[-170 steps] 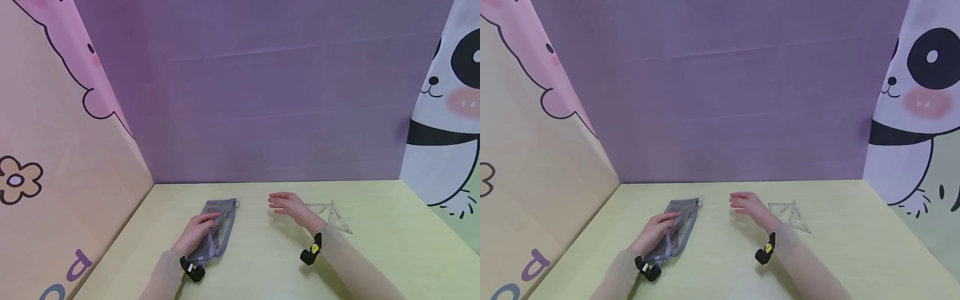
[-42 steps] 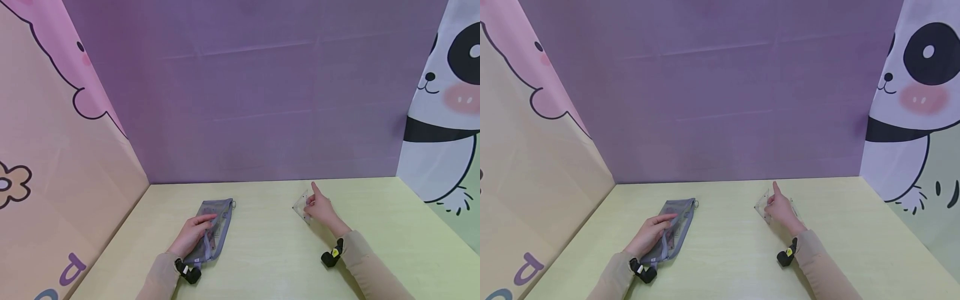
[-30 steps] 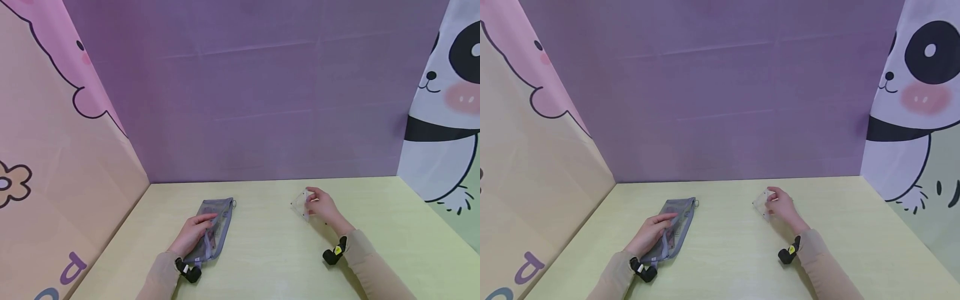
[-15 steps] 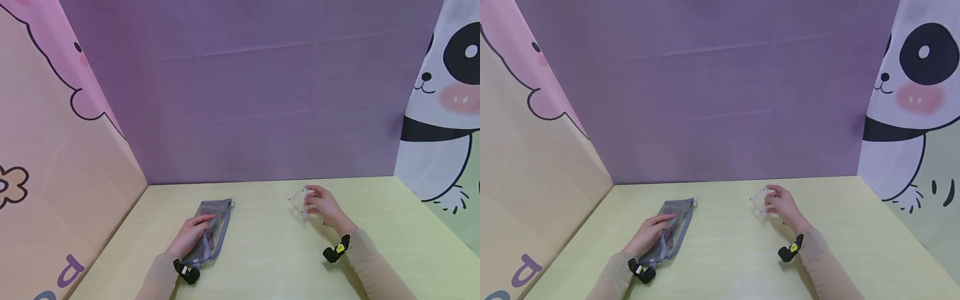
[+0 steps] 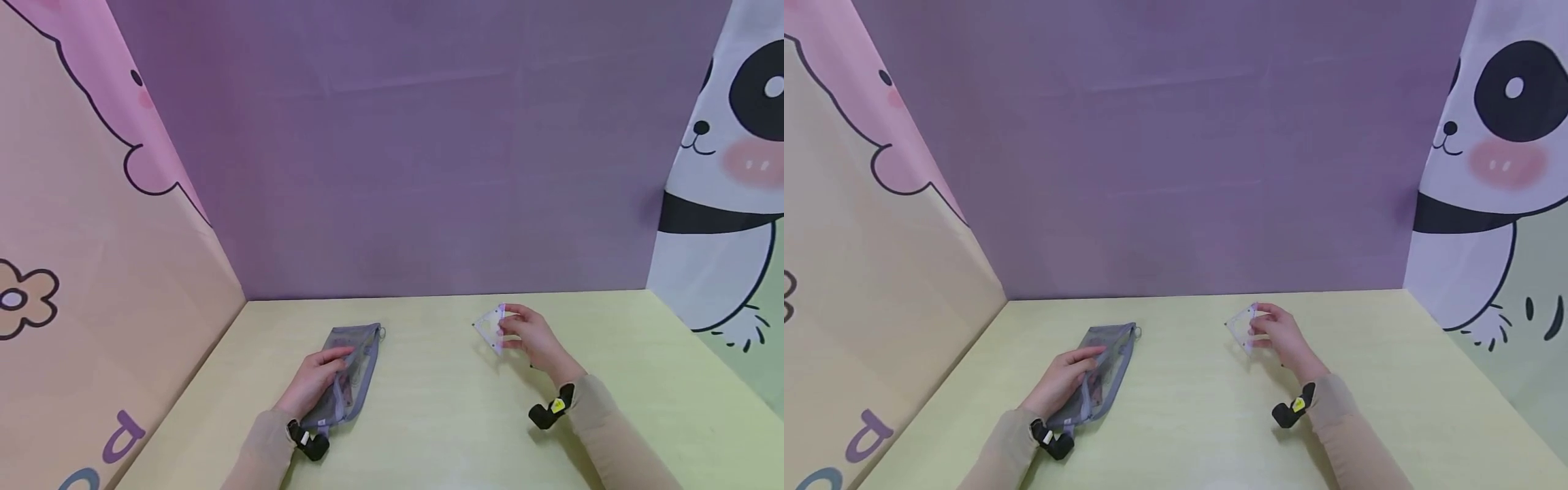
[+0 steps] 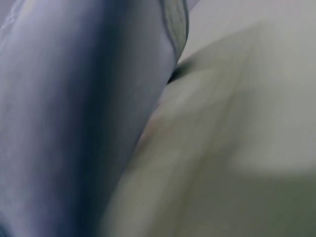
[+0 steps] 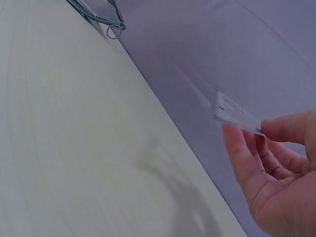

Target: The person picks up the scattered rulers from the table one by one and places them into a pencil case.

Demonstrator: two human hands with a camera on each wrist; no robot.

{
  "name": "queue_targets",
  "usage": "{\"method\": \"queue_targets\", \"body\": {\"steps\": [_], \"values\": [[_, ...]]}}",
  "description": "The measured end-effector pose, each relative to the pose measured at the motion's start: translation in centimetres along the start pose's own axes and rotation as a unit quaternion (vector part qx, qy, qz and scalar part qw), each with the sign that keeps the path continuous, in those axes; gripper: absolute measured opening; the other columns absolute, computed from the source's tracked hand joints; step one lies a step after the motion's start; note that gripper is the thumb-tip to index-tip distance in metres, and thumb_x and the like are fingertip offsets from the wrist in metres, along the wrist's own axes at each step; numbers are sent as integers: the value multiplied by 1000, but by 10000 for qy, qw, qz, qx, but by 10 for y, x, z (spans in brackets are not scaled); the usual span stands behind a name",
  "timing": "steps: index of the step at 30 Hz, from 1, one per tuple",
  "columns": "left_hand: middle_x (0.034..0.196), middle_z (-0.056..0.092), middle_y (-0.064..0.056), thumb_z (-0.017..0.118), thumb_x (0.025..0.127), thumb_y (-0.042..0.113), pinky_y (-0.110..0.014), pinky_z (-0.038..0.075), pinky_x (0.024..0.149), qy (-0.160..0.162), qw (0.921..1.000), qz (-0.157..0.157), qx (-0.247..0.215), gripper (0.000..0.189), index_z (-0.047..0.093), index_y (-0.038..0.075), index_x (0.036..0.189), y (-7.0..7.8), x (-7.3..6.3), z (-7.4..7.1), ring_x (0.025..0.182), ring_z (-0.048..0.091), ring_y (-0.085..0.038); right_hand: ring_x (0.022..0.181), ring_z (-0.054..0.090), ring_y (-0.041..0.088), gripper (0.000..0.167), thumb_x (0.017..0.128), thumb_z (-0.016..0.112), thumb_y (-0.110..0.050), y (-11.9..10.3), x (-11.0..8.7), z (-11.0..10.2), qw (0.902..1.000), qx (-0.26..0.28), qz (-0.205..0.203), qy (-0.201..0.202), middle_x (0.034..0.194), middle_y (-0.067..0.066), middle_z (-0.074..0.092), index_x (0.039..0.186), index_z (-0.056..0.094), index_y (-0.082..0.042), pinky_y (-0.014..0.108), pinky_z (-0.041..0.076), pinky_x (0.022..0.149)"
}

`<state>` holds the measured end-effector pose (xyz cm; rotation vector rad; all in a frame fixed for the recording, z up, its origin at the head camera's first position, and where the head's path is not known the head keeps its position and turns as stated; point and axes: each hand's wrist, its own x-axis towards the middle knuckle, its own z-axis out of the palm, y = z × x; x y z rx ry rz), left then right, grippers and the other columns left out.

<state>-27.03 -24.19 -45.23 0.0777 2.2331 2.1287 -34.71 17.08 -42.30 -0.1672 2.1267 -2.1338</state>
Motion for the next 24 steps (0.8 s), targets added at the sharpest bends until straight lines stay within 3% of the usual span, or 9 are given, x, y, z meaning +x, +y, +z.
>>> {"method": "queue_targets", "body": {"steps": [12,24], "values": [[141,47,-17,57,88,4,-41,36,98,127,9999,14,80,36,64,-1,124,0,0,-1,123,41,-26,79,58,13,46,97,51,-3,6,4,3,9997,127,-20,-211,100,13,59,138,35,8,31,54,69],[142,46,-18,56,90,4,-35,39,96,75,9999,-8,132,38,62,-3,127,0,1,0,126,40,-25,80,58,15,49,98,51,-6,4,6,6,9988,253,85,-418,101,15,58,141,32,9,32,54,70]]}}
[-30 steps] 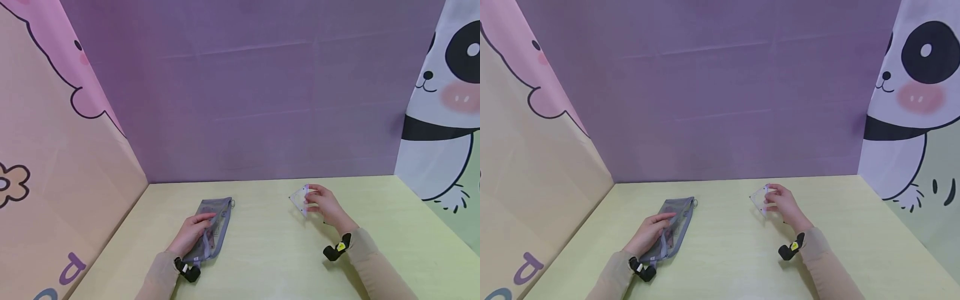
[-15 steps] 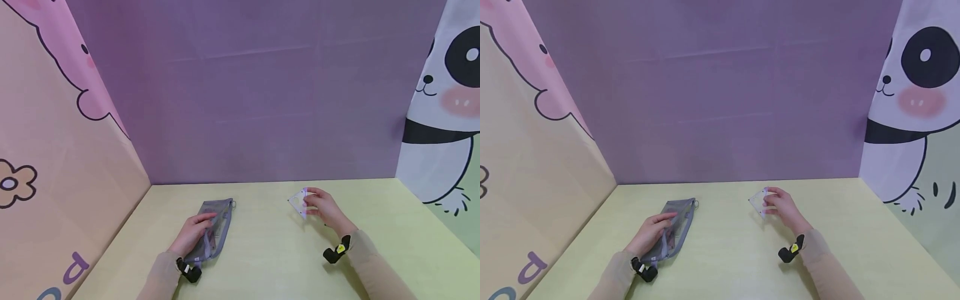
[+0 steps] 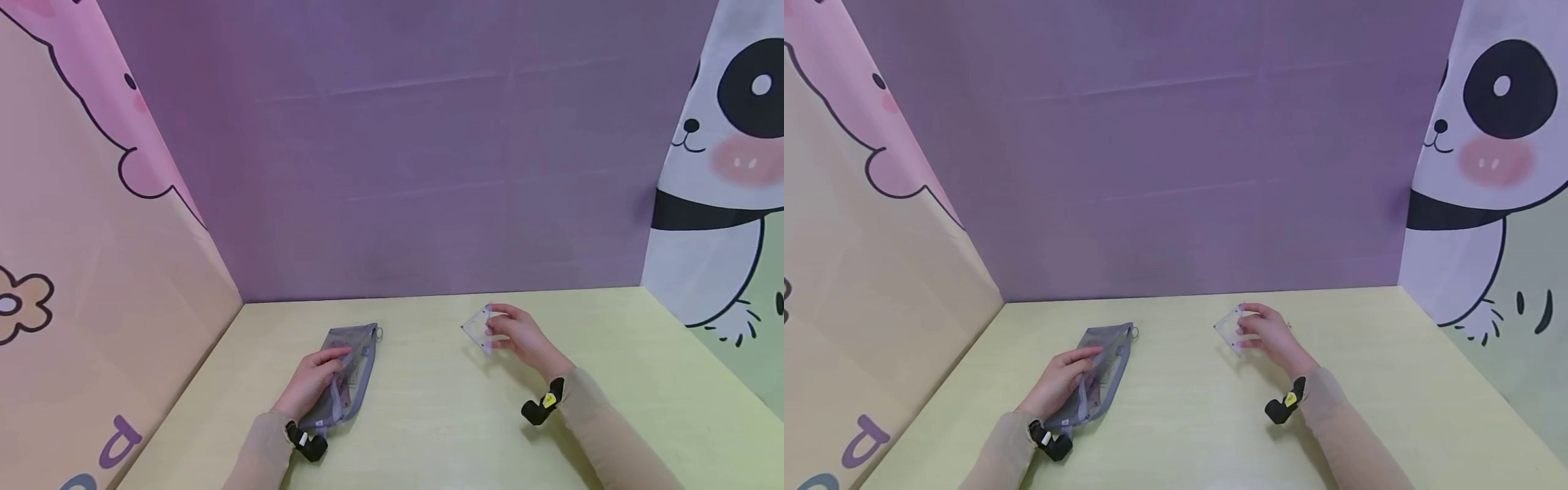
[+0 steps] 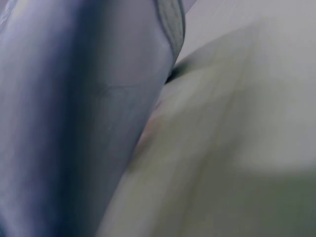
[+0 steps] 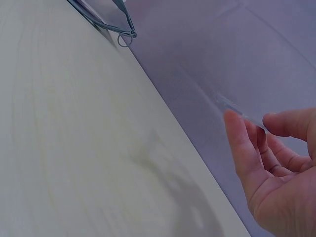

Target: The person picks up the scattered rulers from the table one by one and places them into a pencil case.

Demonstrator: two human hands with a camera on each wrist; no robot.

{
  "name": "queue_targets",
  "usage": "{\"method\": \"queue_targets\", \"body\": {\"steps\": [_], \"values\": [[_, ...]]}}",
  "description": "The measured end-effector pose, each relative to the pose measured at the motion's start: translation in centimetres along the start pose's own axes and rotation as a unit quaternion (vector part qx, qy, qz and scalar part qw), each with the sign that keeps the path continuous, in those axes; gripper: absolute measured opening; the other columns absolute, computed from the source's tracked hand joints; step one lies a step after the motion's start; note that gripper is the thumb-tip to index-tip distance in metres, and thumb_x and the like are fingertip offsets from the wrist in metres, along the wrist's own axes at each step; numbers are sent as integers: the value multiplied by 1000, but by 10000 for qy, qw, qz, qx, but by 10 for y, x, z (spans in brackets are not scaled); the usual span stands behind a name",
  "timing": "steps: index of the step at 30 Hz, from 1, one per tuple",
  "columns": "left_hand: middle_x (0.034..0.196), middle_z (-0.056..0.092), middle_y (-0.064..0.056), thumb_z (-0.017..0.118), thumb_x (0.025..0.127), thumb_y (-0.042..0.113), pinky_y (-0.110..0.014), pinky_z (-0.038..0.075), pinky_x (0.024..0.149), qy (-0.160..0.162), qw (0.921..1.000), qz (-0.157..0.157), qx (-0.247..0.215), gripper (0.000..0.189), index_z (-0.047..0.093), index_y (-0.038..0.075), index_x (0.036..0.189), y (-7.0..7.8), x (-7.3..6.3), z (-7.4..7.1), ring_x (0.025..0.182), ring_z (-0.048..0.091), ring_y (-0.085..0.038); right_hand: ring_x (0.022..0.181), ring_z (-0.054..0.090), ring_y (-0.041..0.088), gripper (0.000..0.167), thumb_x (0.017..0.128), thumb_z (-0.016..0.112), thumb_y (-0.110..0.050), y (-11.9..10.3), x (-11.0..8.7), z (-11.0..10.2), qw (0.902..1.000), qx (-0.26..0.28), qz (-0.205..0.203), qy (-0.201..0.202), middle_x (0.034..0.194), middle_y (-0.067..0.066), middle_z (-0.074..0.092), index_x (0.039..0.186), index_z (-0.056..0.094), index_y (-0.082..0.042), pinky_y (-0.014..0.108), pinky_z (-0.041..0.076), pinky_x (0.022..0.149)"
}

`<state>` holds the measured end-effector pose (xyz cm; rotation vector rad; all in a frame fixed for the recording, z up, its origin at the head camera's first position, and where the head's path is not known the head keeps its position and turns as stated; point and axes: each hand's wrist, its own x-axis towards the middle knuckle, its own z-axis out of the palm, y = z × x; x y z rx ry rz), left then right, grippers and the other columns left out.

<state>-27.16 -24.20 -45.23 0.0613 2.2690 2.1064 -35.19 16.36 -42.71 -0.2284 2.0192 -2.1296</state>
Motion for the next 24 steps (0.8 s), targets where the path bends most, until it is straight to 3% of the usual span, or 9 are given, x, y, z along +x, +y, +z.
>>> {"method": "queue_targets", "body": {"steps": [12,24], "values": [[143,45,-18,56,91,3,-36,38,96,41,10000,-6,-76,37,61,-4,127,2,-1,-2,123,40,-24,77,59,15,47,97,51,-2,0,6,11,9996,248,90,-46,98,13,57,140,33,8,31,54,68],[136,50,-16,57,89,1,-32,42,89,55,9998,85,-168,37,63,-5,125,1,-1,1,112,45,-22,79,60,16,45,92,61,-10,4,5,25,9971,447,-250,-570,92,9,59,130,43,6,31,54,68]]}}
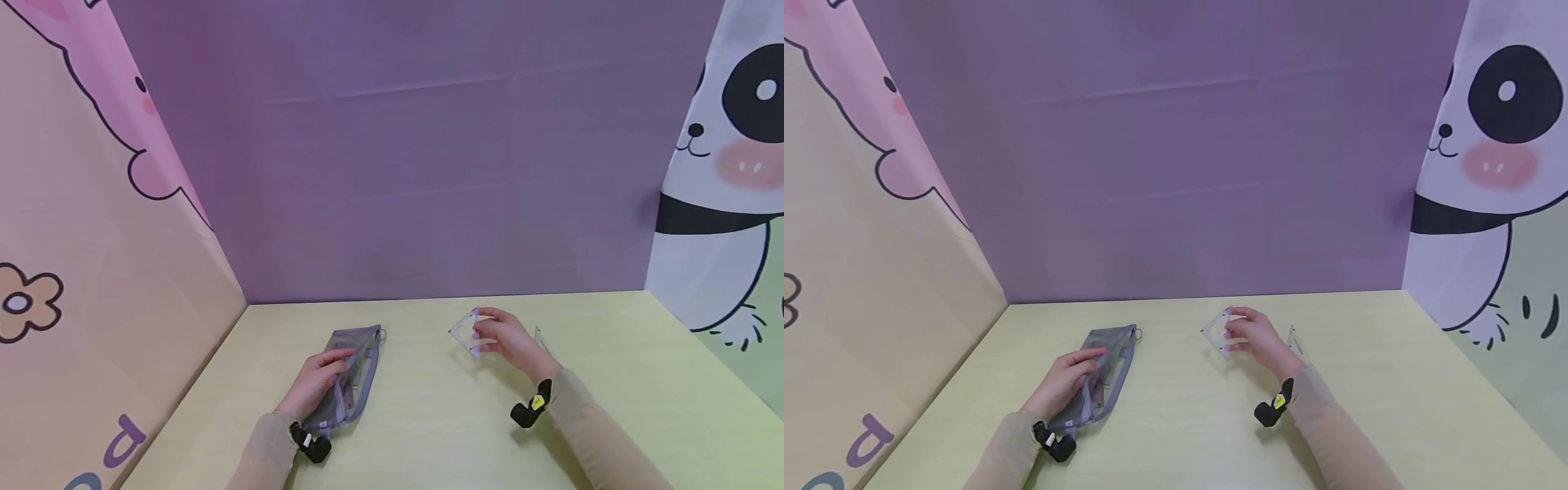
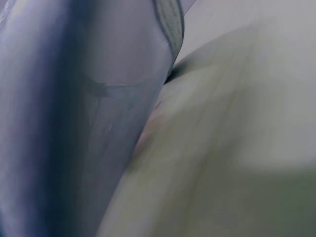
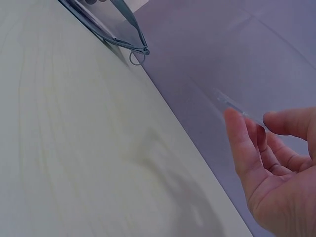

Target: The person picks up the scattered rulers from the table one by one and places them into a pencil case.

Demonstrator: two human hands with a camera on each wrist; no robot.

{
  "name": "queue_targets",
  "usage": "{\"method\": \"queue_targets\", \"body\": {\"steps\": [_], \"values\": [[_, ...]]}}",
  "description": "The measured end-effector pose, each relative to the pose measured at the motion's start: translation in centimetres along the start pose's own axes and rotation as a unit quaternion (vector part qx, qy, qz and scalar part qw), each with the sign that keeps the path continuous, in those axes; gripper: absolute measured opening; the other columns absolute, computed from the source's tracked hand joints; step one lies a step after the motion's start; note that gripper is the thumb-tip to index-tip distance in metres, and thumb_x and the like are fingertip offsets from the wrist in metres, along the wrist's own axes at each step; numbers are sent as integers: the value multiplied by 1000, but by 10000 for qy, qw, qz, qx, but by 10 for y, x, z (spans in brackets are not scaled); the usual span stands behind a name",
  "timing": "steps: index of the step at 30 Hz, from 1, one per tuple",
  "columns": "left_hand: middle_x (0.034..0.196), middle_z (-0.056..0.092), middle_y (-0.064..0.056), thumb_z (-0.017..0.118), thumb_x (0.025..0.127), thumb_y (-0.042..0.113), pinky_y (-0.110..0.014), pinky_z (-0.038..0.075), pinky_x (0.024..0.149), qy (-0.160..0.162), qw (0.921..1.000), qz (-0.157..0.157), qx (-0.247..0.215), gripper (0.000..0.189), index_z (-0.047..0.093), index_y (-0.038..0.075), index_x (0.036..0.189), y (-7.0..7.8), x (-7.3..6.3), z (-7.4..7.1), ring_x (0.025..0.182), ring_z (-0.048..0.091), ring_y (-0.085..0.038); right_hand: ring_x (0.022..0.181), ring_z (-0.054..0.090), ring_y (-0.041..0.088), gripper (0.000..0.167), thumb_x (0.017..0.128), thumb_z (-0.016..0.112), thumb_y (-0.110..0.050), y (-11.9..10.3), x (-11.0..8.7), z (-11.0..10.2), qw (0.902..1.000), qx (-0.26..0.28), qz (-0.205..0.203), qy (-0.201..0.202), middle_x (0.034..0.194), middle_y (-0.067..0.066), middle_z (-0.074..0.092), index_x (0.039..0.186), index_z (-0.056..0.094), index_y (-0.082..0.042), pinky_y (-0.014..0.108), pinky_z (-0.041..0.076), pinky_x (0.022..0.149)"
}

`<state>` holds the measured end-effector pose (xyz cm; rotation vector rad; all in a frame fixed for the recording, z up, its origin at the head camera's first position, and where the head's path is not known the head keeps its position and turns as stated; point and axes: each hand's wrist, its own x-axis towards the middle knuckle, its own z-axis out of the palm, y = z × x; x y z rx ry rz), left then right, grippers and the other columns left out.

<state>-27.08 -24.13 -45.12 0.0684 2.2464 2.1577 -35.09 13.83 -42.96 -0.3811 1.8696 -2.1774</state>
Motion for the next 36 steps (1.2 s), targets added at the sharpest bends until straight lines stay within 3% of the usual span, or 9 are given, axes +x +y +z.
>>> {"method": "queue_targets", "body": {"steps": [12,21,29,36], "values": [[136,50,-16,56,89,0,-33,41,90,23,10000,-34,-12,36,63,-4,124,-1,1,1,111,46,-22,78,61,15,42,95,51,0,4,6,15,9987,-17,416,290,88,7,59,135,39,9,31,54,65],[139,49,-17,56,91,3,-35,41,92,34,9999,-21,109,35,63,-4,125,-2,1,0,115,45,-22,78,62,16,42,91,61,-8,13,9,18,9997,87,191,-125,88,7,60,128,46,6,31,54,67],[138,50,-16,57,89,4,-33,42,90,-26,9999,-48,101,36,64,-2,124,-1,2,-1,113,46,-23,73,61,15,39,94,52,2,16,15,32,9989,65,460,93,86,7,62,131,42,10,32,54,66],[136,51,-15,57,88,4,-33,42,87,6,10000,-38,55,36,65,0,123,-2,2,-2,109,48,-23,74,62,15,34,94,54,1,20,20,46,9987,38,491,-124,83,6,62,126,46,8,33,55,67]]}}
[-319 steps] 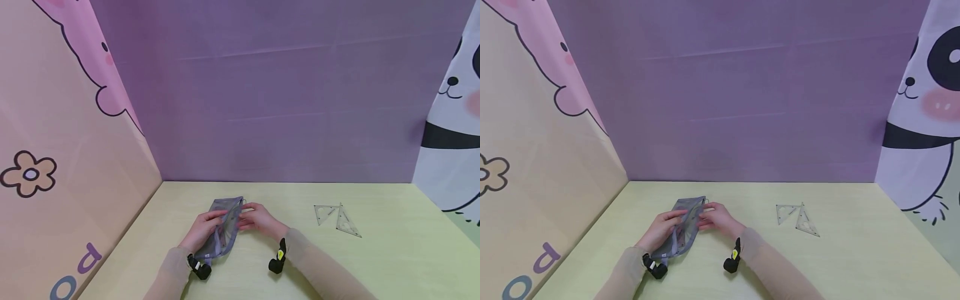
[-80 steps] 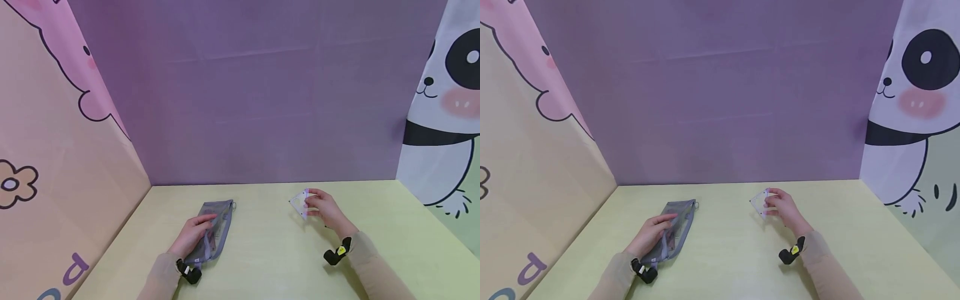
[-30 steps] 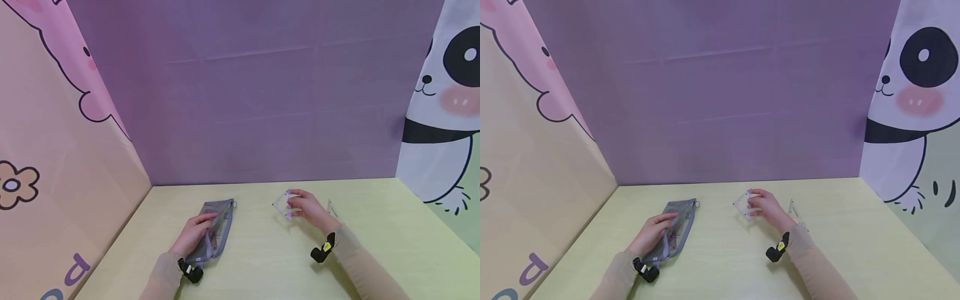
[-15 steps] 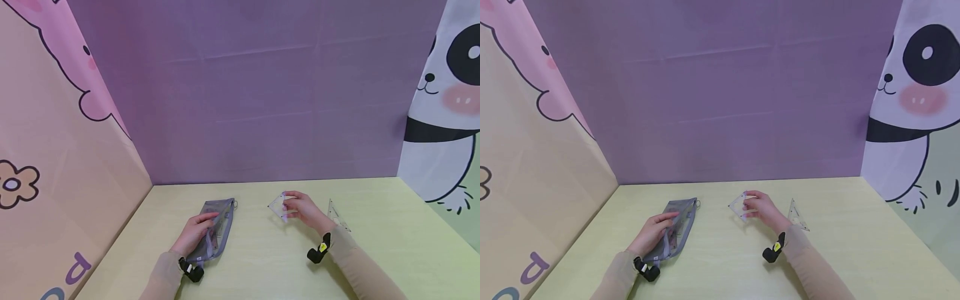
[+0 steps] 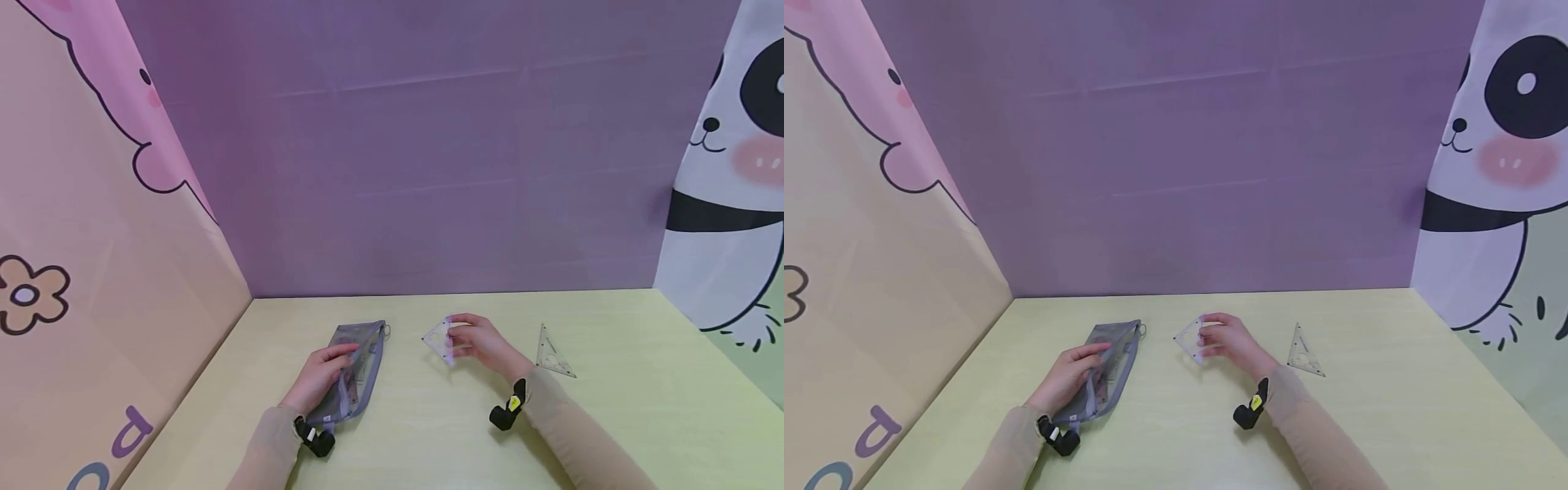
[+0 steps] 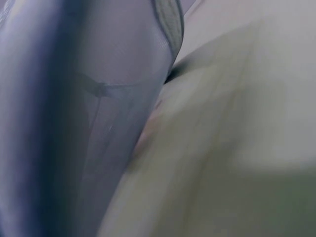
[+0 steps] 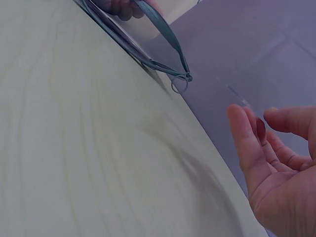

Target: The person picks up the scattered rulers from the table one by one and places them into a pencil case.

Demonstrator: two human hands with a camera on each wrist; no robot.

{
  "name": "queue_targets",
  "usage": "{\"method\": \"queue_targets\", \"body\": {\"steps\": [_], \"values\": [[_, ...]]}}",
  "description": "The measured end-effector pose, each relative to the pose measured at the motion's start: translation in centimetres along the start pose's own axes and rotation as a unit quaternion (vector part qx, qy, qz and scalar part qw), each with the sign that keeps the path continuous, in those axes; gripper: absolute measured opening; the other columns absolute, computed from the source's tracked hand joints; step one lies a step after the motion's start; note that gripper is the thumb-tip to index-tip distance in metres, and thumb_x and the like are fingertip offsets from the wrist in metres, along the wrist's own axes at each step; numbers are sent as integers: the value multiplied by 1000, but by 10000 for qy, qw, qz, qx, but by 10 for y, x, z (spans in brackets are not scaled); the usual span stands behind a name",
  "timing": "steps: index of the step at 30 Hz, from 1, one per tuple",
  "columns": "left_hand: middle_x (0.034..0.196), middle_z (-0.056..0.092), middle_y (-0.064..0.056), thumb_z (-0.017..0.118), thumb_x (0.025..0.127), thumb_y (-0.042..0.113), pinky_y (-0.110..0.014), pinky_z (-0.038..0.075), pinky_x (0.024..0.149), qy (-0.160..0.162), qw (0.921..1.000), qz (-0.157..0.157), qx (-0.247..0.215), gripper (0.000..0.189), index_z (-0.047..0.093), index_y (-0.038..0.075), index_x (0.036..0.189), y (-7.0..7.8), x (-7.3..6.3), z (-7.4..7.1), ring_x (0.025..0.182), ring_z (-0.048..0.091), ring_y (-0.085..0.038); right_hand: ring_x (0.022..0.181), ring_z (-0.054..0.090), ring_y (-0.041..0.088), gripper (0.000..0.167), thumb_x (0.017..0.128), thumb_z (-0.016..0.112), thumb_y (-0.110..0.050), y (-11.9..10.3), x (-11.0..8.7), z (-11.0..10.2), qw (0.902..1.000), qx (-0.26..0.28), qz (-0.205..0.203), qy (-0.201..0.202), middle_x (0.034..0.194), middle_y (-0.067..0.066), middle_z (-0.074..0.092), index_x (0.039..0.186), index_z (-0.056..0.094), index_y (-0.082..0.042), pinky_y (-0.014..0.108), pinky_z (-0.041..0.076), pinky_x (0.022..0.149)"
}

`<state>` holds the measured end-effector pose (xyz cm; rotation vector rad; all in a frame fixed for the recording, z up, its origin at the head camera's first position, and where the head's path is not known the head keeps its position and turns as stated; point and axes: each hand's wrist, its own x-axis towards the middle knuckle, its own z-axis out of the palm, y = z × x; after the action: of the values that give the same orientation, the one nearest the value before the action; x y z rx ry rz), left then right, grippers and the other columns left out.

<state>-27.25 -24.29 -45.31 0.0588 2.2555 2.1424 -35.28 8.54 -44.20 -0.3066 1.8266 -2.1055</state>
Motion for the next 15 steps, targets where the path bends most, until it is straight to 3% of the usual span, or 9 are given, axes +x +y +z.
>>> {"method": "queue_targets", "body": {"steps": [15], "values": [[139,48,-16,57,89,4,-32,42,89,-21,10000,-46,35,37,64,-1,125,3,-2,0,112,46,-22,73,63,18,35,92,57,0,7,12,36,9994,-99,168,-289,81,10,62,123,48,10,36,56,67]]}}
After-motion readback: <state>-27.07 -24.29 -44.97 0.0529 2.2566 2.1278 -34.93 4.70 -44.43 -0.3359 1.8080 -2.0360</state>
